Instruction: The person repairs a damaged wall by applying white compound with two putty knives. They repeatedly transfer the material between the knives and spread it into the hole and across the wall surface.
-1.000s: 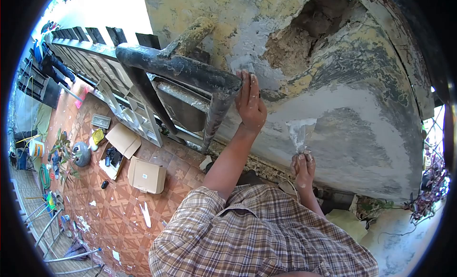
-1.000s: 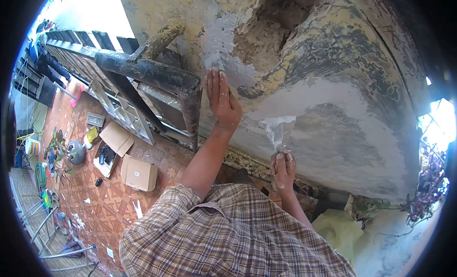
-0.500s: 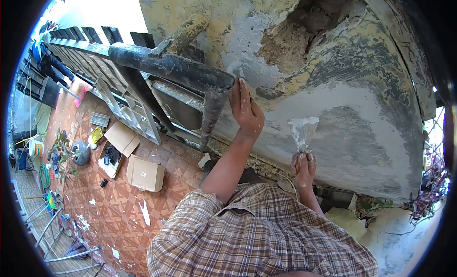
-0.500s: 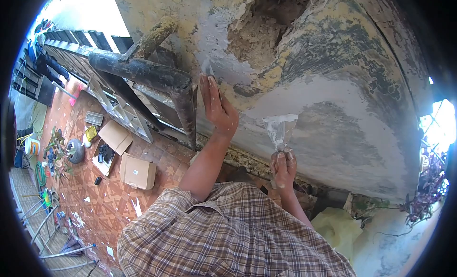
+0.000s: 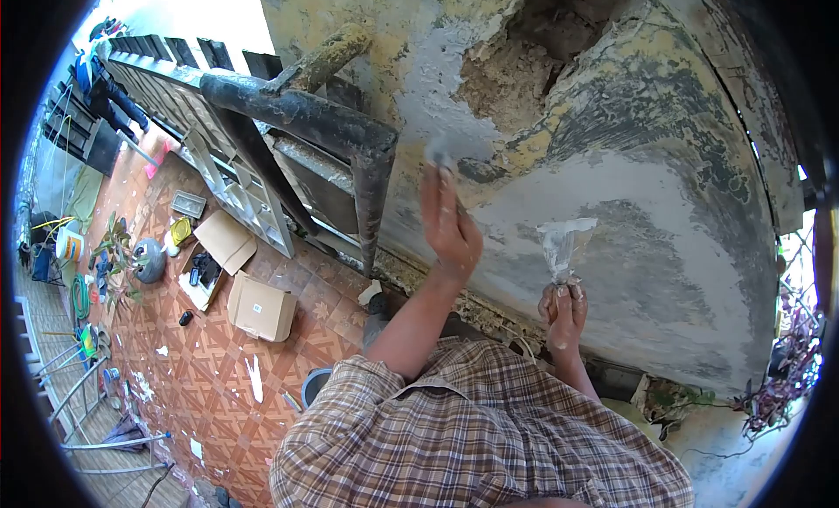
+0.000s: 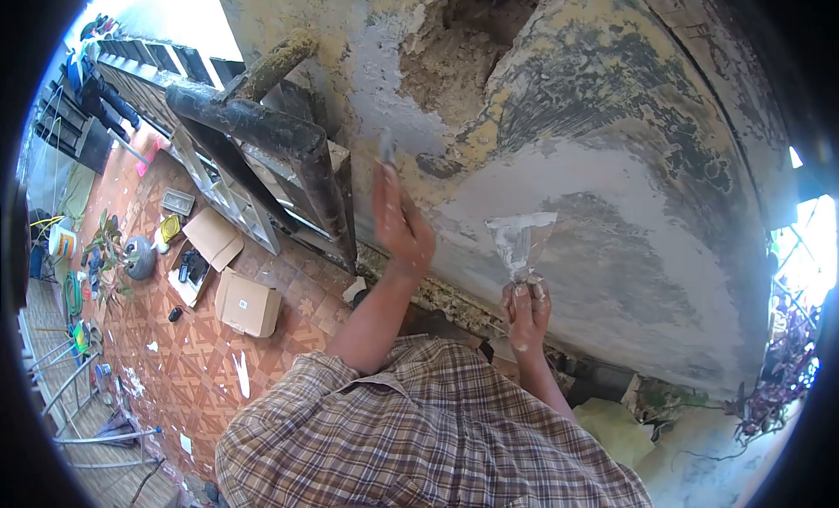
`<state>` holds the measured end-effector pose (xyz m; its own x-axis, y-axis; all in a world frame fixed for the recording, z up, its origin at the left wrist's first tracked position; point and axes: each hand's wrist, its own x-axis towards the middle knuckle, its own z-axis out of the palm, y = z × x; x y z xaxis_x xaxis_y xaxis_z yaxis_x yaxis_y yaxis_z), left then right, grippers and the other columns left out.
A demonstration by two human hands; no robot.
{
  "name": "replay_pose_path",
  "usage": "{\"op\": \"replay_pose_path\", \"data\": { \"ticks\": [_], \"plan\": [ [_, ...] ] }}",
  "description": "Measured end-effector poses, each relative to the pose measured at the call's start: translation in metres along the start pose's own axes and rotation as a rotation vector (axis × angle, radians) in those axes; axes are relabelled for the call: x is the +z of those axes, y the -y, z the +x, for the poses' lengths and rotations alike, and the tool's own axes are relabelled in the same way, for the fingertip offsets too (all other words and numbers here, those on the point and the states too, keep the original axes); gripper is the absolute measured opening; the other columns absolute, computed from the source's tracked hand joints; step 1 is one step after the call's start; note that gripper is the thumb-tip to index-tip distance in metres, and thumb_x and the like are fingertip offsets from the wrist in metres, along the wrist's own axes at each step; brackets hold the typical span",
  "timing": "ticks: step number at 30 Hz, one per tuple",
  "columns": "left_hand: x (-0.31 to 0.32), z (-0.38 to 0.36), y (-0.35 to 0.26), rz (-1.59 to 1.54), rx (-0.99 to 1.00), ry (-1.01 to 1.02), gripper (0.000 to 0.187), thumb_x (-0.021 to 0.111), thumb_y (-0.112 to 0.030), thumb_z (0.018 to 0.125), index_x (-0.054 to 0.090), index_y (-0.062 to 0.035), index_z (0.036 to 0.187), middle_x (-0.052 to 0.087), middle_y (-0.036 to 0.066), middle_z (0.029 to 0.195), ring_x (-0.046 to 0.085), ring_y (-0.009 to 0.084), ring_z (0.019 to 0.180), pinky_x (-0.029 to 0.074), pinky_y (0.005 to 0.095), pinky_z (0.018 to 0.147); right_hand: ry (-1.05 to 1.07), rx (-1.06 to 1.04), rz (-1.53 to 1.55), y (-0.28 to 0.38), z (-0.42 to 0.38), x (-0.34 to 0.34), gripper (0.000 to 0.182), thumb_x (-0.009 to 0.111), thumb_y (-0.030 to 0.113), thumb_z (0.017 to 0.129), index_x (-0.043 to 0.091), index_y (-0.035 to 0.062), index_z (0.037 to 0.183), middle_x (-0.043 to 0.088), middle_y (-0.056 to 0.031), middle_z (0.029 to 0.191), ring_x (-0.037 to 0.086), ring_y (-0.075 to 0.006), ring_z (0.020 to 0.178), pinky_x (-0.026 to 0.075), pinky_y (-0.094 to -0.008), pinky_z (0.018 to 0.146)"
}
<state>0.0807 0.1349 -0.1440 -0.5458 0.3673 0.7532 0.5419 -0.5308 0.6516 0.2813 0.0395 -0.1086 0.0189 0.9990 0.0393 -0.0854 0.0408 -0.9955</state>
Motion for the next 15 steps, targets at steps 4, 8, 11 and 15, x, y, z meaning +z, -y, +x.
{"op": "replay_pose_path", "data": {
  "ticks": [4,8,11,15],
  "plan": [
    [0.013,0.025,0.010,0.134,-0.078,-0.091,0.044,0.042,0.008,0.088,0.043,0.0075,0.132,0.041,0.029,0.134,0.042,0.0443,0.123,0.043,0.0467,0.094,0.025,0.018,0.003,-0.001,0.002,-0.007,0.011,0.043,0.016,0.097,0.046,0.0054,0.101,0.048,-0.0029,0.070,0.035,-0.0044,0.050,0.030,-0.0198,0.043],
    [0.022,0.018,0.015,0.253,-0.152,-0.090,0.042,0.043,0.006,0.090,0.043,0.0057,0.132,0.043,0.030,0.130,0.046,0.0432,0.119,0.047,0.0431,0.087,0.054,0.025,0.056,0.003,0.001,-0.010,0.011,0.044,0.015,0.097,0.046,0.0057,0.101,0.048,-0.0031,0.070,0.036,-0.0049,0.051,0.030,-0.0203,0.043],
    [0.025,0.006,0.009,0.203,-0.224,-0.071,0.043,0.042,0.007,0.089,0.044,0.0051,0.132,0.045,0.029,0.128,0.049,0.0422,0.115,0.047,0.0420,0.085,0.063,0.012,0.053,0.004,0.000,-0.015,0.011,0.044,0.015,0.097,0.046,0.0059,0.102,0.049,-0.0031,0.070,0.036,-0.0054,0.051,0.031,-0.0206,0.044],
    [0.025,0.000,-0.018,0.045,-0.282,0.005,0.043,0.042,0.008,0.088,0.045,0.0056,0.131,0.048,0.028,0.124,0.053,0.0398,0.111,0.047,0.0397,0.084,0.075,0.006,0.077,0.002,0.001,-0.023,0.012,0.045,0.016,0.097,0.046,0.0059,0.104,0.049,-0.0030,0.071,0.037,-0.0058,0.051,0.031,-0.0207,0.045]
  ]
}}
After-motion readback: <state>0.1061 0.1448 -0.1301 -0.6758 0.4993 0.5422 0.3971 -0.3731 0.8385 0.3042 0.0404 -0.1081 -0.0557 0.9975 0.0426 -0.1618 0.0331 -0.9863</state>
